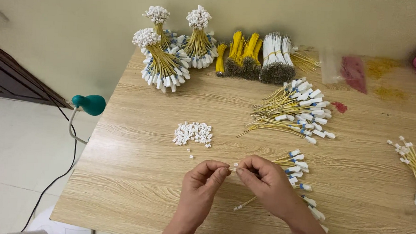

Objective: Assembling wire connectors onto small cables.

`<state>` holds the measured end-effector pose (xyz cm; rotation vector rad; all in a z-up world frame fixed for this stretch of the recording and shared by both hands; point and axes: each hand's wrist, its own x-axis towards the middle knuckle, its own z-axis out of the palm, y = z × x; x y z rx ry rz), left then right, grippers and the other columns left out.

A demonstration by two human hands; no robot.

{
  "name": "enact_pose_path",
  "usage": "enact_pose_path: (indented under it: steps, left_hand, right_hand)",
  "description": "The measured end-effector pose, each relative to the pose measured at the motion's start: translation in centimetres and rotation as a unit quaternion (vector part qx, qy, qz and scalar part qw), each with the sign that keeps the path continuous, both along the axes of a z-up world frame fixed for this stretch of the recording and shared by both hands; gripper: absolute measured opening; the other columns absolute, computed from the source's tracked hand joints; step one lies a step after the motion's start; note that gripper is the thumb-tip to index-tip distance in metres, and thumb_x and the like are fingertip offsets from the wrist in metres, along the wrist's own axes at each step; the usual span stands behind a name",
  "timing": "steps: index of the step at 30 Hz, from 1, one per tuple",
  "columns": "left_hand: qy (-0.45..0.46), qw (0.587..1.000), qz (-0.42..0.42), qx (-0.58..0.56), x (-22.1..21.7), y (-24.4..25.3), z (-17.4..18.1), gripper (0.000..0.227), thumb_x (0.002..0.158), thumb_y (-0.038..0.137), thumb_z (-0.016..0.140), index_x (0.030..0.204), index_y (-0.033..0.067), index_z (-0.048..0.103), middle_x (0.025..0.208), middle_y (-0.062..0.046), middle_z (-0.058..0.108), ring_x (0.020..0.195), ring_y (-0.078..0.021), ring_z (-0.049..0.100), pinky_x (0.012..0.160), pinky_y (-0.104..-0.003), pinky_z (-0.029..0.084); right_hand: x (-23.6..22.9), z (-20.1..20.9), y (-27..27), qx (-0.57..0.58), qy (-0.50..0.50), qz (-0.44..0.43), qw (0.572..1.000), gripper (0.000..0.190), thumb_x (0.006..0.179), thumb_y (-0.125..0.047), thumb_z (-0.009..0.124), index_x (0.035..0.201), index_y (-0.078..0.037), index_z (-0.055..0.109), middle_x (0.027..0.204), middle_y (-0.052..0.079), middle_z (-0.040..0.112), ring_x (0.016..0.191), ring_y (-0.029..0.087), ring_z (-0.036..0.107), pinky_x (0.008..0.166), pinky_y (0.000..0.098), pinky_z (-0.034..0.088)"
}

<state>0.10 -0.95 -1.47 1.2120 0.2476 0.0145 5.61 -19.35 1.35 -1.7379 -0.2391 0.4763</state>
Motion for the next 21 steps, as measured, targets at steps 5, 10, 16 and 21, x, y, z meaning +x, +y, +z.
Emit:
enact_pose_path:
  steps: [5, 10, 16, 21]
  left_hand:
    - [-0.059, 0.989, 0.034, 0.134, -0.6, -0.9, -0.6, 0.011, 0.098, 0.012, 0.07, 0.099, 0.002, 0.074, 0.089, -0.004, 0.074, 0.086, -0.0097, 0.066, 0.077, -0.026, 0.055]
    - [-0.085, 0.987, 0.041, 0.132, -1.2, -1.3, 0.2, 0.014, 0.102, 0.012, 0.068, 0.101, -0.0008, 0.071, 0.092, -0.006, 0.072, 0.087, -0.0114, 0.064, 0.079, -0.027, 0.054]
    - [0.044, 0.917, 0.021, 0.396, 0.5, 4.2, 3.3, 0.029, 0.093, 0.015, 0.066, 0.122, 0.0097, 0.067, 0.095, -0.005, 0.076, 0.083, -0.0144, 0.073, 0.073, -0.029, 0.061]
    - [0.006, 0.783, 0.077, 0.617, 1.5, 6.2, 1.4, 0.018, 0.089, 0.014, 0.071, 0.104, 0.0108, 0.079, 0.093, -0.009, 0.075, 0.083, -0.029, 0.071, 0.073, -0.042, 0.057]
  right_hand:
    - [-0.1, -0.3, -0.2, -0.017, -0.026, 0.017, 0.999, 0.013, 0.094, -0.017, 0.069, 0.097, -0.004, 0.071, 0.078, -0.005, 0.062, 0.069, 0.004, 0.052, 0.059, 0.0228, 0.046]
    - [-0.1, -1.0, -0.1, -0.006, -0.041, 0.03, 0.999, 0.013, 0.093, -0.015, 0.069, 0.095, -0.003, 0.069, 0.079, -0.003, 0.063, 0.069, 0.005, 0.052, 0.058, 0.0239, 0.046]
    - [0.0, -0.6, -0.3, -0.058, 0.009, -0.005, 0.998, 0.015, 0.094, -0.017, 0.068, 0.094, -0.002, 0.071, 0.072, -0.002, 0.058, 0.064, 0.007, 0.047, 0.055, 0.0259, 0.043]
    - [0.0, -1.4, 0.7, -0.04, 0.026, 0.014, 0.999, 0.017, 0.095, -0.02, 0.069, 0.093, -0.002, 0.07, 0.072, -0.004, 0.058, 0.065, 0.005, 0.048, 0.057, 0.0244, 0.044]
